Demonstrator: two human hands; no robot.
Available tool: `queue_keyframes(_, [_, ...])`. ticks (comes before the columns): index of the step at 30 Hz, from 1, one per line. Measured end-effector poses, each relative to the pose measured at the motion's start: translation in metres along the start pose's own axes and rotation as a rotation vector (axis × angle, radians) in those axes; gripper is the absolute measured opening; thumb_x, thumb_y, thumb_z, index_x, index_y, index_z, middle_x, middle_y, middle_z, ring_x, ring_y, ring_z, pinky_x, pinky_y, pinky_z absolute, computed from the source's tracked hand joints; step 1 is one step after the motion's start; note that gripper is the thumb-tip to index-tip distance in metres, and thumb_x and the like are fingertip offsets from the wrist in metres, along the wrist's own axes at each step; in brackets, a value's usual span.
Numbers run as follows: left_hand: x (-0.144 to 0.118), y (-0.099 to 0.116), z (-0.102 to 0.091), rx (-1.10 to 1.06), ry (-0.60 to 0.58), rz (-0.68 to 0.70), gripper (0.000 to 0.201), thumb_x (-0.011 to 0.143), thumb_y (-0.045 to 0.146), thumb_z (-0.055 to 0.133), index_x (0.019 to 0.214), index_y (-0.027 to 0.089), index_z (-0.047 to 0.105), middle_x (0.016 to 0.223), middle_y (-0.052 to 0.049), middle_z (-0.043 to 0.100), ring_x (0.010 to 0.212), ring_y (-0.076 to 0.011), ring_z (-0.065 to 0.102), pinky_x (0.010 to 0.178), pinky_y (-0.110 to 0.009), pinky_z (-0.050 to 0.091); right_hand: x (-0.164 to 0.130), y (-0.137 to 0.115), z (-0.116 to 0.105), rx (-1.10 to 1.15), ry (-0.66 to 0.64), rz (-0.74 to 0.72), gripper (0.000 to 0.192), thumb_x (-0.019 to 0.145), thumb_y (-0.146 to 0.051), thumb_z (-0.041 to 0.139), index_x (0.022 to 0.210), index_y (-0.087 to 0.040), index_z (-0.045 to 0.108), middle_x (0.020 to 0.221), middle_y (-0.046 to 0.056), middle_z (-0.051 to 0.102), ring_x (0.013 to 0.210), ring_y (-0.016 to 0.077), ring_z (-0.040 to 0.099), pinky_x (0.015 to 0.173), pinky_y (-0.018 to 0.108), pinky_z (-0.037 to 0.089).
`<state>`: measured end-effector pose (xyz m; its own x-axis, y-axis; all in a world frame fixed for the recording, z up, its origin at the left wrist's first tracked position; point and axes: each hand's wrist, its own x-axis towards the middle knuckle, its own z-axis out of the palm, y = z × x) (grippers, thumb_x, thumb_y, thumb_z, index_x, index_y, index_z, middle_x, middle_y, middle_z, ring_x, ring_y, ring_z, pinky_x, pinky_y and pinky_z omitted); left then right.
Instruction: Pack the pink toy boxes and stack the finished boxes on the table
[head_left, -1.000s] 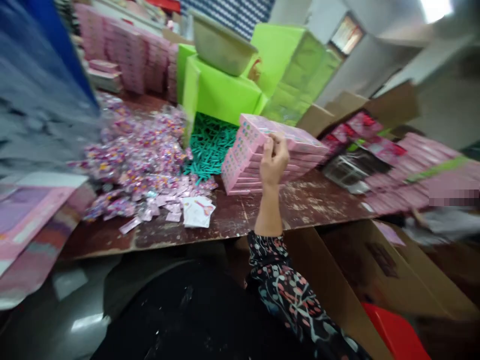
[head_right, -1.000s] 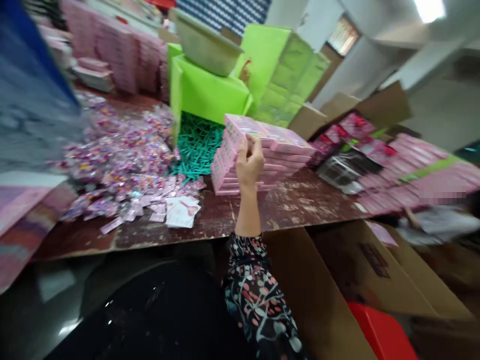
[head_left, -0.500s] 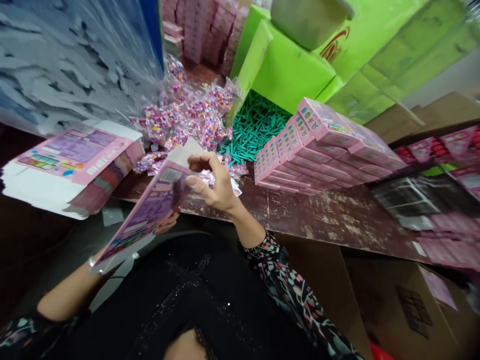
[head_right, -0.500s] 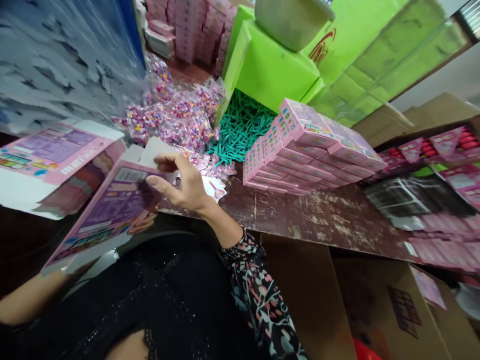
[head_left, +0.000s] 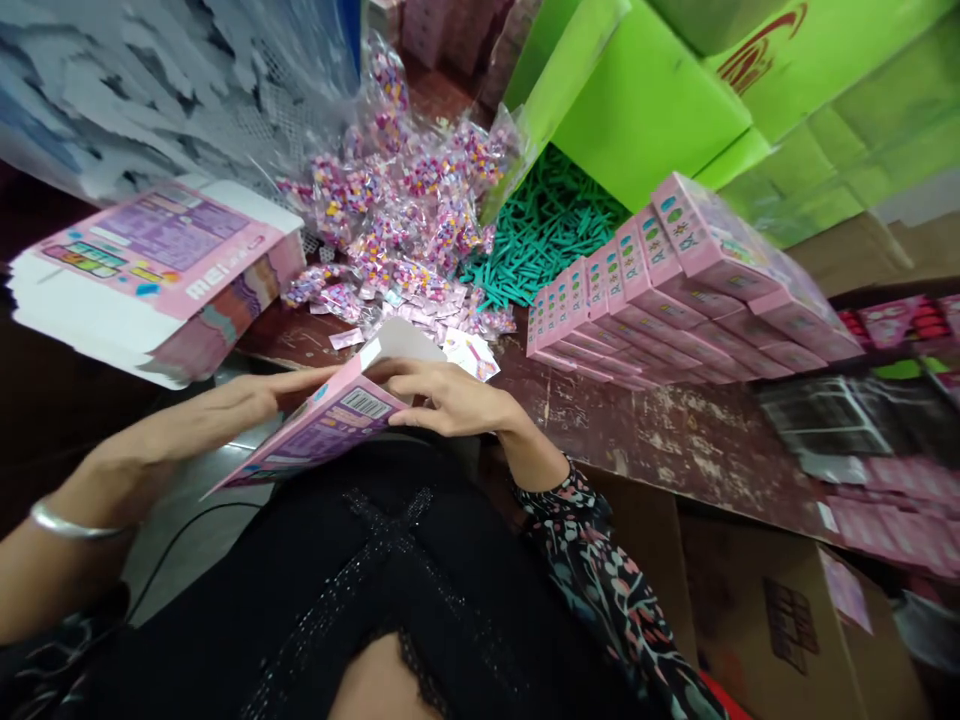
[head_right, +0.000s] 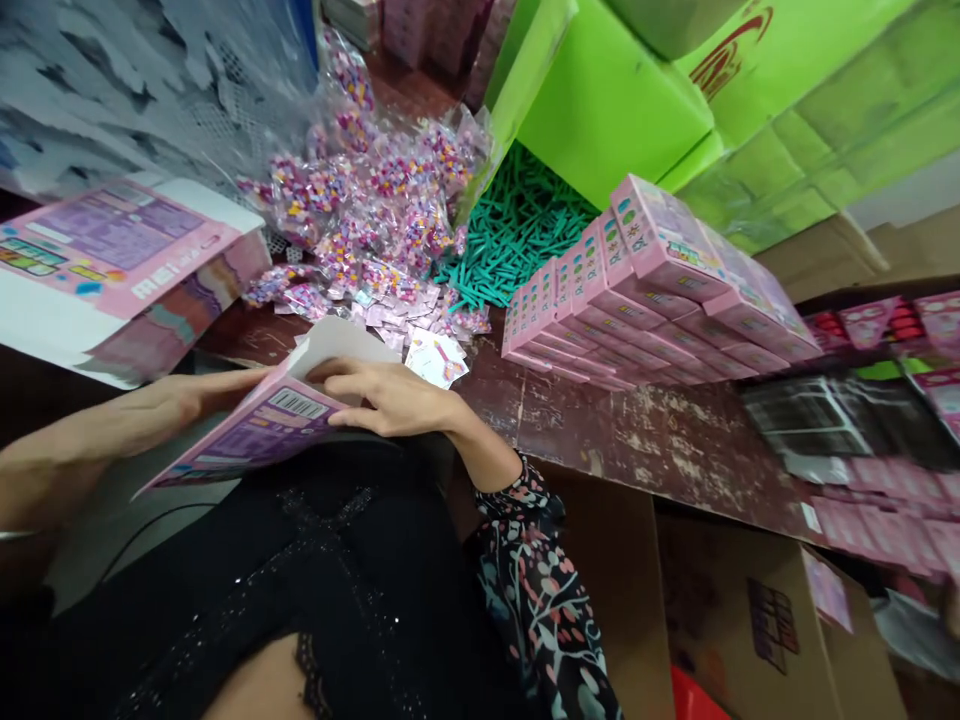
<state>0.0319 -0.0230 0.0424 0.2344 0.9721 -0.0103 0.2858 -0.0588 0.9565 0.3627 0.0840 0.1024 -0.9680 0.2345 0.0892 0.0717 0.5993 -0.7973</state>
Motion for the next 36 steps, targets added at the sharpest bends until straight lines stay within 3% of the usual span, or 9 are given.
queue_keyframes(5, [-0.006,0.01,-0.007,-0.091,-0.027,-0.068,0.053,0.09,0.073,0.098,0.122,0.03,0.101,0.113,-0.017,0.092,0.113,-0.0427,0.09,0.106,-0.064,0.077,0.008,0.001,0.005,-0.058,-0.06,0.053,0.036,0.127,-0.055,0.067,0.125,-0.02,0.078,0.171,0.021,0.073,0.154,0.0321,0.074,0.131,0.052,0.065])
queue_keyframes(12, [-0.001,0.015,0.004,-0.157,0.125,0.002,0.04,0.082,0.051,0.108,0.113,0.027,0.098,0.107,-0.01,0.093,0.099,-0.0321,0.088,0.081,-0.044,0.079,0.016,0.0,0.01,-0.013,-0.028,0.054,0.031,0.125,-0.05,0.069,0.118,-0.021,0.076,0.168,0.022,0.076,0.148,0.0348,0.077,0.13,0.06,0.066])
queue_keyframes(15, [0.006,0.011,0.008,-0.206,0.391,-0.004,0.043,0.075,0.043,0.114,0.107,0.022,0.094,0.099,-0.008,0.091,0.082,-0.0226,0.08,0.068,-0.033,0.073,0.013,-0.007,0.012,0.023,0.289,0.112,0.032,0.124,-0.055,0.068,0.123,-0.024,0.077,0.168,0.019,0.076,0.158,0.0368,0.072,0.128,0.062,0.068])
queue_keyframes(18, [0.019,0.005,0.017,-0.29,0.798,0.085,0.055,0.064,0.04,0.122,0.097,0.021,0.083,0.094,-0.002,0.087,0.082,-0.0172,0.078,0.077,-0.029,0.072,0.011,-0.003,0.014,0.045,0.746,0.224,0.053,0.126,-0.067,0.056,0.158,-0.029,0.072,0.172,0.017,0.07,0.173,0.0388,0.062,0.128,0.066,0.068])
queue_keyframes(20, [0.03,-0.001,0.028,-0.381,0.962,0.146,0.066,0.06,0.043,0.126,0.098,0.022,0.075,0.097,-0.001,0.086,0.091,-0.0175,0.079,0.087,-0.031,0.072,0.015,0.011,0.019,0.088,0.806,0.25,0.07,0.123,-0.075,0.057,0.179,-0.032,0.058,0.179,0.017,0.065,0.179,0.0392,0.057,0.133,0.067,0.065])
queue_keyframes(27, [0.063,-0.035,0.061,-0.326,0.803,0.194,0.105,0.088,0.085,0.104,0.164,0.023,0.067,0.18,-0.012,0.067,0.132,-0.0268,0.078,0.112,-0.039,0.065,0.042,0.072,0.058,0.174,0.789,0.312,0.093,0.12,-0.09,0.042,0.185,-0.024,0.045,0.188,0.022,0.058,0.186,0.0336,0.048,0.15,0.057,0.05])
queue_keyframes(30, [0.07,-0.057,0.054,-0.194,0.751,0.204,0.082,0.107,0.091,0.082,0.147,0.019,0.079,0.144,-0.008,0.083,0.123,-0.0243,0.074,0.11,-0.038,0.06,0.043,0.088,0.061,0.148,0.793,0.377,0.084,0.12,-0.09,0.044,0.172,-0.026,0.056,0.17,0.019,0.071,0.169,0.0332,0.063,0.139,0.054,0.059])
queue_keyframes(33, [0.076,-0.078,0.046,-0.146,0.734,0.2,0.073,0.112,0.093,0.074,0.105,0.02,0.082,0.089,-0.003,0.07,0.083,-0.0194,0.058,0.082,-0.037,0.051,0.044,0.106,0.062,0.121,0.802,0.331,0.079,0.118,-0.096,0.039,0.13,-0.025,0.071,0.13,0.014,0.079,0.128,0.0312,0.076,0.12,0.05,0.065])
queue_keyframes(36, [0.079,-0.095,0.047,-0.168,0.756,0.216,0.08,0.105,0.099,0.079,0.087,0.021,0.075,0.09,-0.005,0.068,0.085,-0.02,0.059,0.081,-0.038,0.048,0.049,0.122,0.067,0.098,0.863,0.238,0.079,0.115,-0.099,0.043,0.098,-0.026,0.065,0.116,0.012,0.074,0.115,0.0289,0.072,0.115,0.048,0.062])
